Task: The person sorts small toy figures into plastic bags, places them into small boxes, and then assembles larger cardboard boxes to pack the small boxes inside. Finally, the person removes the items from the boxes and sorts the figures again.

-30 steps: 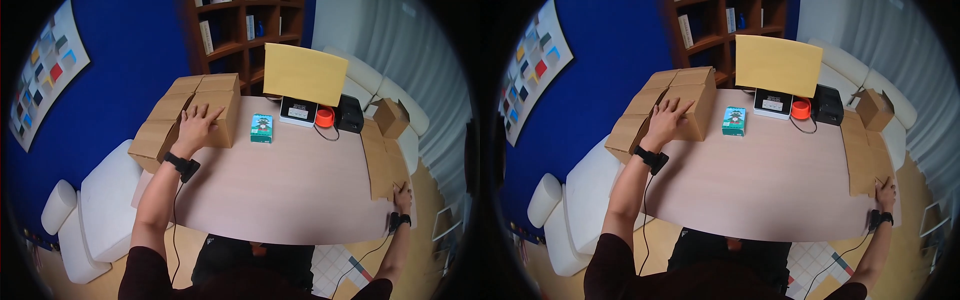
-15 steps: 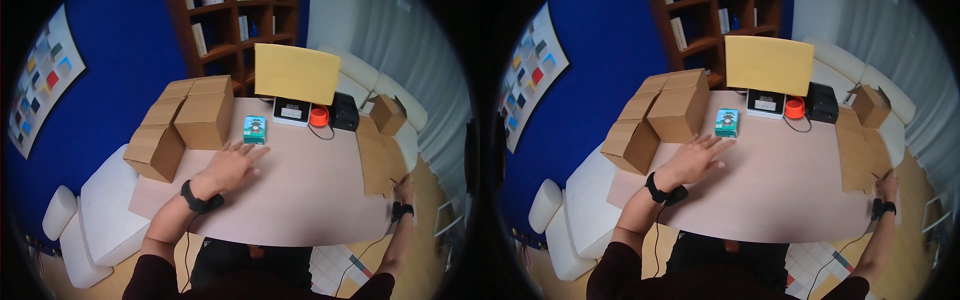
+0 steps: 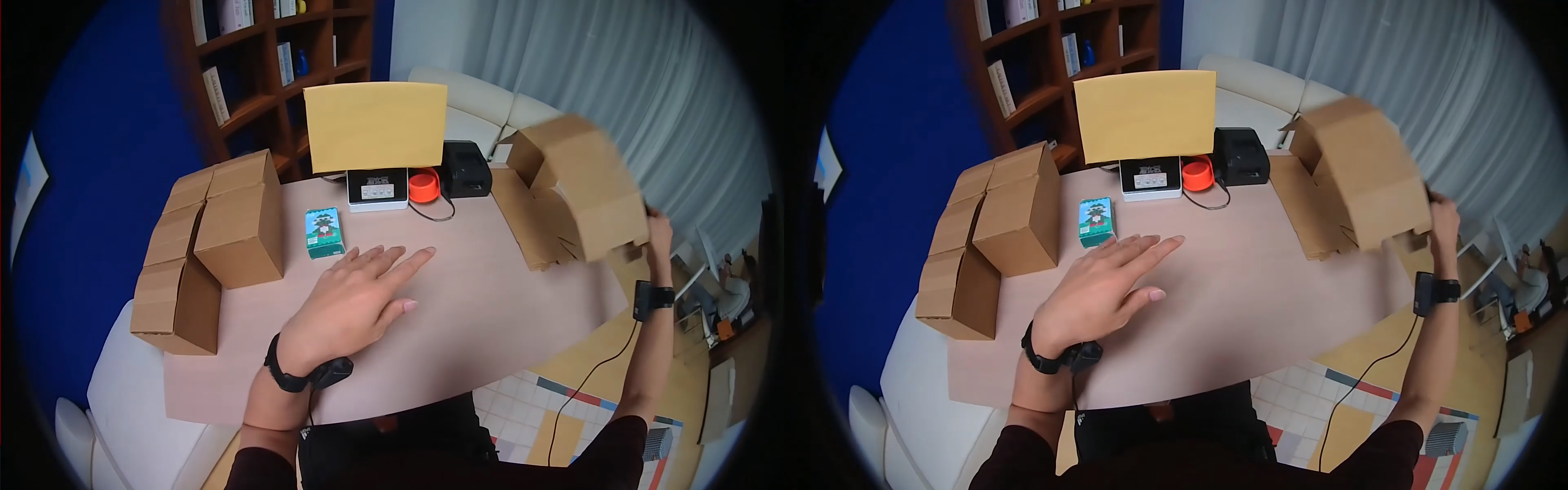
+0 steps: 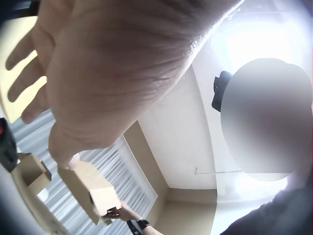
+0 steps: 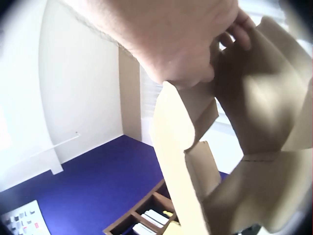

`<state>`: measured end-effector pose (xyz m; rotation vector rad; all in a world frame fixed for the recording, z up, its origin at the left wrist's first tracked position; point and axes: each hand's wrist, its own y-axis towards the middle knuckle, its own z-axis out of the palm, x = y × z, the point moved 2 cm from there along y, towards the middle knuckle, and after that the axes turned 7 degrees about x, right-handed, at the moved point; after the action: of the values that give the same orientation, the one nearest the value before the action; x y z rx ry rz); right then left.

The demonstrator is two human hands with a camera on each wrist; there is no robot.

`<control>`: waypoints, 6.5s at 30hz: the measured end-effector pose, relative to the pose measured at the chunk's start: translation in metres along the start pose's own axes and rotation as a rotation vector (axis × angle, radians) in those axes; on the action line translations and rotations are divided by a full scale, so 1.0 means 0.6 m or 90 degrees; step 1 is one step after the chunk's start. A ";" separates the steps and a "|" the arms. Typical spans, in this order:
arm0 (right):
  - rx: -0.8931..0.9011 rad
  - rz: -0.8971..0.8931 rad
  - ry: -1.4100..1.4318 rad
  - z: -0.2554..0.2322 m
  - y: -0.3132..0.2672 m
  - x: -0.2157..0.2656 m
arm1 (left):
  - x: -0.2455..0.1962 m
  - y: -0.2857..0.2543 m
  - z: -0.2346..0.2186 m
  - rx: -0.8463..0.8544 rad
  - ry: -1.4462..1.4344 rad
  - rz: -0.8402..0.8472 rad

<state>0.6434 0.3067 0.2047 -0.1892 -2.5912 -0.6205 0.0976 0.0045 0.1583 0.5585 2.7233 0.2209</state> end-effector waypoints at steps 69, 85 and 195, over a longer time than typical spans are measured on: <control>0.423 -0.696 0.971 0.111 -0.438 0.563 | -0.005 -0.058 -0.062 -0.572 -0.193 -0.085; 0.212 -0.526 1.119 0.144 -0.496 0.589 | 0.009 -0.063 -0.024 -0.648 -0.123 0.048; 0.542 -0.854 0.035 0.652 -0.468 0.742 | 0.069 -0.352 0.003 -0.619 -0.348 -0.525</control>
<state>0.0249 0.2476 -0.0049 1.8423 -2.3448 0.1808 -0.0119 -0.1707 0.0976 -0.6604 1.7807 0.9081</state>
